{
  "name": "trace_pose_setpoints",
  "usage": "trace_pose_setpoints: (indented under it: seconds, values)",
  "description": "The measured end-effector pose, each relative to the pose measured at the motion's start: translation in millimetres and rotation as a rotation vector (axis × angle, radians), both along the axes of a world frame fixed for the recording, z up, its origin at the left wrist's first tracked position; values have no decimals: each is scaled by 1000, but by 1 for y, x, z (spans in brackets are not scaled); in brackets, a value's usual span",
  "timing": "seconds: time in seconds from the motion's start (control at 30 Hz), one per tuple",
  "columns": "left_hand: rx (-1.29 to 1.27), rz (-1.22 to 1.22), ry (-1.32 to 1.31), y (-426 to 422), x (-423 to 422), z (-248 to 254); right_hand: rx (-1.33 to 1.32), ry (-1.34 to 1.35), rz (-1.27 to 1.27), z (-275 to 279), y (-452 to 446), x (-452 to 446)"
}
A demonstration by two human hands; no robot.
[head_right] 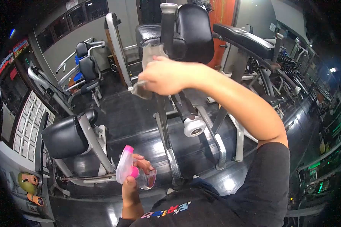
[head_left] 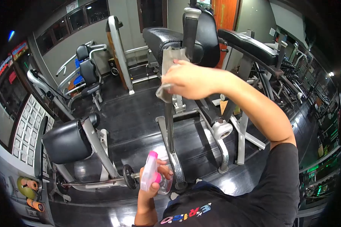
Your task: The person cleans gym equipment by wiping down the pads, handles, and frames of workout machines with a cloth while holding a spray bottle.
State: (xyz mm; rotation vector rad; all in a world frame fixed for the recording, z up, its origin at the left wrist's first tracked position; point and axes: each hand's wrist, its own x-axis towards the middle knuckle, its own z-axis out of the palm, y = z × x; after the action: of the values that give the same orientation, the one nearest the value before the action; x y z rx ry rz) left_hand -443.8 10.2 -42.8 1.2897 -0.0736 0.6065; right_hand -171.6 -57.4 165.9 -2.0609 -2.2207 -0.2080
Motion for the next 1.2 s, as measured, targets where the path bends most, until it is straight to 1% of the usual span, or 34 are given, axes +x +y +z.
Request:
trace_pose_setpoints:
  seconds: [0.03,0.07,0.1,0.13,0.17,0.2,0.27,0.33,0.4,0.47,0.5,0.53,0.6,0.67,0.73,0.77,0.8,0.87,0.93,0.97,1.0,1.07,1.1,1.13,1.2]
  values:
    - [-8,30,-12,-1,-5,-3,-22,33,-11,4,-8,-10]
    - [-16,61,-27,-2,-6,-5,-70,-24,-2,8,-13,-17]
    - [-25,122,2,-6,-11,0,-196,44,-27,15,-20,-25]
    - [-21,123,8,-4,-15,-3,-325,117,-51,23,-28,-31]
    - [8,200,7,-1,-19,-6,-253,236,-52,26,-36,-32]
    - [40,278,3,2,-21,-10,-277,291,-100,42,-44,-38]
    - [18,272,-2,5,-25,-16,-90,599,90,55,-62,-27]
    - [-26,279,58,6,-28,-21,182,563,-149,77,-96,-24]
    - [-50,293,92,4,-26,-22,523,676,-154,70,-104,-6]
    - [-51,208,112,3,-19,-24,796,294,-283,57,-93,29]
    - [-20,155,102,2,-15,-24,779,169,-278,54,-87,43]
    - [-9,127,101,-1,-11,-25,791,166,-250,48,-79,31]
    - [34,75,97,-6,-1,-26,729,238,45,17,-55,28]
    - [51,48,96,-10,7,-29,360,309,130,-5,-57,4]
    - [84,4,95,-14,11,-34,475,455,55,-31,-76,-5]
    - [86,-8,104,-16,11,-34,348,727,-3,-29,-97,-9]
    - [82,-13,106,-17,11,-36,346,998,-152,-45,-116,-8]
    - [79,-2,147,-20,11,-41,569,1251,95,-58,-134,-34]
    - [62,2,154,-21,10,-44,837,1576,108,-103,-149,-47]
    - [52,3,160,-21,10,-45,925,1699,125,-119,-153,-49]
    - [54,6,161,-21,11,-43,938,1898,62,-143,-161,-46]
    - [56,-11,162,-22,11,-36,848,1891,-192,-164,-160,-45]
    - [60,-11,169,-23,10,-31,847,1959,-380,-161,-156,-47]
    - [86,-15,162,-23,11,-24,891,2021,-478,-160,-151,-44]
    - [115,-24,158,-22,12,-13,922,2032,-397,-157,-147,-29]
